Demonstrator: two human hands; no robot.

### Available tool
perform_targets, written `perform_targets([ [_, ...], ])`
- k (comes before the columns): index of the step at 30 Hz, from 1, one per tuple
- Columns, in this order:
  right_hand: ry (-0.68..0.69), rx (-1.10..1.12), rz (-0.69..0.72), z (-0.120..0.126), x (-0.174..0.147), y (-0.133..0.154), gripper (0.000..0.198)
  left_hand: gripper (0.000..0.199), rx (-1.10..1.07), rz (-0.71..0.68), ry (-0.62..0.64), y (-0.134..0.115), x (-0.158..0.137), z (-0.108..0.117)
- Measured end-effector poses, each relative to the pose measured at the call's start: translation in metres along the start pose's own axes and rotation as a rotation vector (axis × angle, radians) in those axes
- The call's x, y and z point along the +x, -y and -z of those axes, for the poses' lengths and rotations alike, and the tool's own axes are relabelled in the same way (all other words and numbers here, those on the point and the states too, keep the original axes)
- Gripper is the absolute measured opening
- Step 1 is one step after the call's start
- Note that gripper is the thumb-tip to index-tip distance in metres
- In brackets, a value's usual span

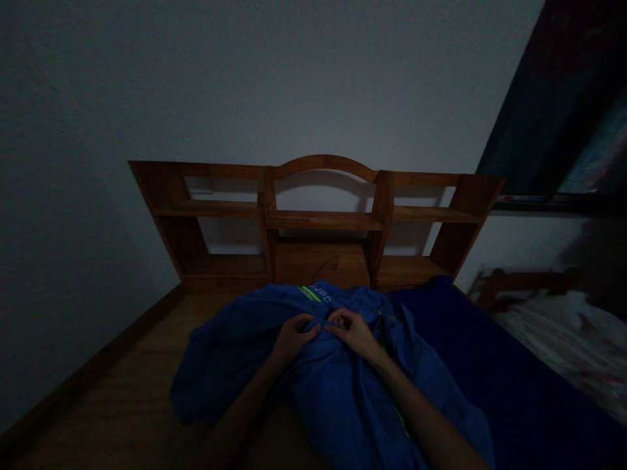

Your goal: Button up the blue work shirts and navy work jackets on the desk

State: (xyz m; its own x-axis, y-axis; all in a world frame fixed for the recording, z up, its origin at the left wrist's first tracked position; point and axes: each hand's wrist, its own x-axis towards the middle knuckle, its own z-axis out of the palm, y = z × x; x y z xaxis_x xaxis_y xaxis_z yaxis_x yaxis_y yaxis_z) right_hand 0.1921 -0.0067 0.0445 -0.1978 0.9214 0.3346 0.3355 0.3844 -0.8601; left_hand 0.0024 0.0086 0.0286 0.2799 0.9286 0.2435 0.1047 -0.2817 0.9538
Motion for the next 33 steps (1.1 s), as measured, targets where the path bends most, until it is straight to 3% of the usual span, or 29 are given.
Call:
perform_targets([
  [7,0.004,-0.010,0.030,-0.002,-0.001,0.000,0.018,0.019,0.161,-0.049,-0.089,0.001,-0.001,-0.002],
  [18,-0.010,0.040,0.009,-0.001,-0.002,0.004,0.020,0.014,0.392,-0.186,-0.181,-0.023,-0.014,-0.009],
  [33,-0.028,0.045,-0.002,-0.002,-0.002,0.009,0.020,0.015,0.584,-0.349,-0.262,-0.014,-0.015,-0.011],
])
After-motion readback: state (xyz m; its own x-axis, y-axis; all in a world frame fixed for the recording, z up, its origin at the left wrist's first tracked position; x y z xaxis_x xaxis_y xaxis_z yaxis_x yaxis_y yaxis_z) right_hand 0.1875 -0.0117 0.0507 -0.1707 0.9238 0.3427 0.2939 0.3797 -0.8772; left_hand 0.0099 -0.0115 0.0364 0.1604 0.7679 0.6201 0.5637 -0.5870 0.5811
